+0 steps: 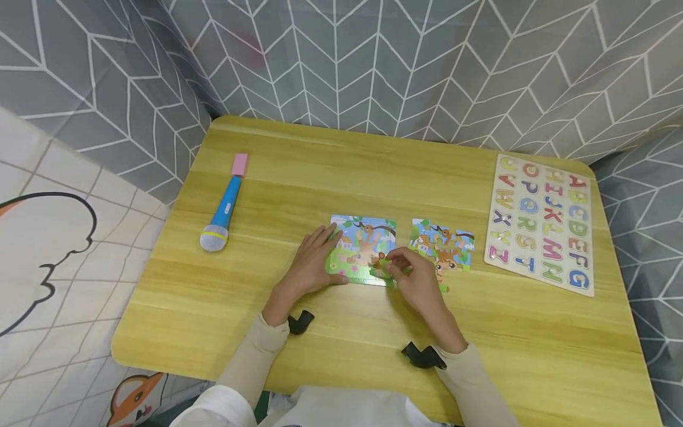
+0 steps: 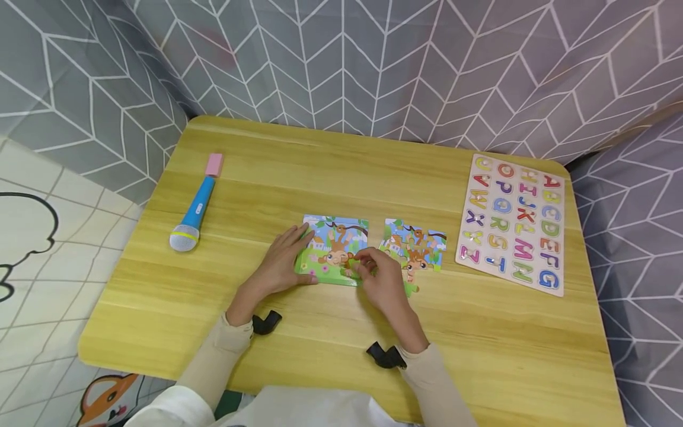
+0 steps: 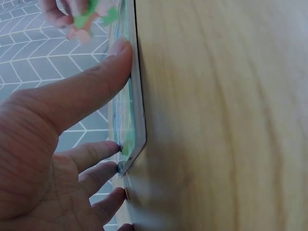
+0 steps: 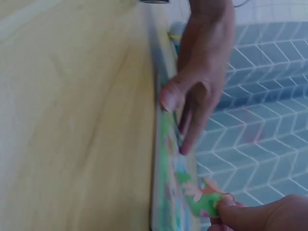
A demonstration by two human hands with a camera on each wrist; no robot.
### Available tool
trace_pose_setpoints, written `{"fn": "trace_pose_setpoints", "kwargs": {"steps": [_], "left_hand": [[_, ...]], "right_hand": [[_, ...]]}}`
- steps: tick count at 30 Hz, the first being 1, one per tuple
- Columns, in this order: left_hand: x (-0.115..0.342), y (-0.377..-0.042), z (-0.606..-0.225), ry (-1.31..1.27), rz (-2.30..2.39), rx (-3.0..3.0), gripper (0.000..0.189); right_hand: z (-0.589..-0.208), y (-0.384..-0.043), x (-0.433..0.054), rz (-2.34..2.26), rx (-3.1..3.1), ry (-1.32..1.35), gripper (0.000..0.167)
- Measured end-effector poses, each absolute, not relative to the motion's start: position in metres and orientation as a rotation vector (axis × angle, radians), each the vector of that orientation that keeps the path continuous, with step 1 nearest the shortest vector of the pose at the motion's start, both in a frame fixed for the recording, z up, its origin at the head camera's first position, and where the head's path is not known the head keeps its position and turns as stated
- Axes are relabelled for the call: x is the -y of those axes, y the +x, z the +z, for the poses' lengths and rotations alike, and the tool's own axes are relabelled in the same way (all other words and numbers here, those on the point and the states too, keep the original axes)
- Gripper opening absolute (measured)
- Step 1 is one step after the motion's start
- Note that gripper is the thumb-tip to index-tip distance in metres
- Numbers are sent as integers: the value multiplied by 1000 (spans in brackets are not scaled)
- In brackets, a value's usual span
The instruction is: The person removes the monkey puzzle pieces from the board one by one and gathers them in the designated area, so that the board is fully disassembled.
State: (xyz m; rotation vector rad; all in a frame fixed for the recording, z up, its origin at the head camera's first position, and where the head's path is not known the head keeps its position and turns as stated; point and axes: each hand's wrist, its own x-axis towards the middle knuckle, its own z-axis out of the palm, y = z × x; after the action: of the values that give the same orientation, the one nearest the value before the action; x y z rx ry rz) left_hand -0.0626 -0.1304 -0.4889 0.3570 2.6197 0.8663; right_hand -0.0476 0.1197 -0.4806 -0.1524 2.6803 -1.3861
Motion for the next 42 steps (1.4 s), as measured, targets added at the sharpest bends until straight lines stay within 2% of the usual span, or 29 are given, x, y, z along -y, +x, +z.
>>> {"fn": "trace_pose_setpoints", "kwargs": {"steps": [10, 15, 27, 42], "left_hand": [[130, -62, -492, 347, 865, -2609, 107], [131, -62, -491, 343, 867, -2612, 107], [130, -62, -490, 334, 881, -2608, 108], [130, -63, -491, 335, 866, -2608, 108]], "right_hand": [[-475, -38, -183, -1549, -2704, 177, 15], [-478, -32, -213, -1487, -2752, 363, 18], [-487, -25, -249, -1450, -2710, 642, 24], [-494, -19, -248, -1421, -2705, 598, 23]]}}
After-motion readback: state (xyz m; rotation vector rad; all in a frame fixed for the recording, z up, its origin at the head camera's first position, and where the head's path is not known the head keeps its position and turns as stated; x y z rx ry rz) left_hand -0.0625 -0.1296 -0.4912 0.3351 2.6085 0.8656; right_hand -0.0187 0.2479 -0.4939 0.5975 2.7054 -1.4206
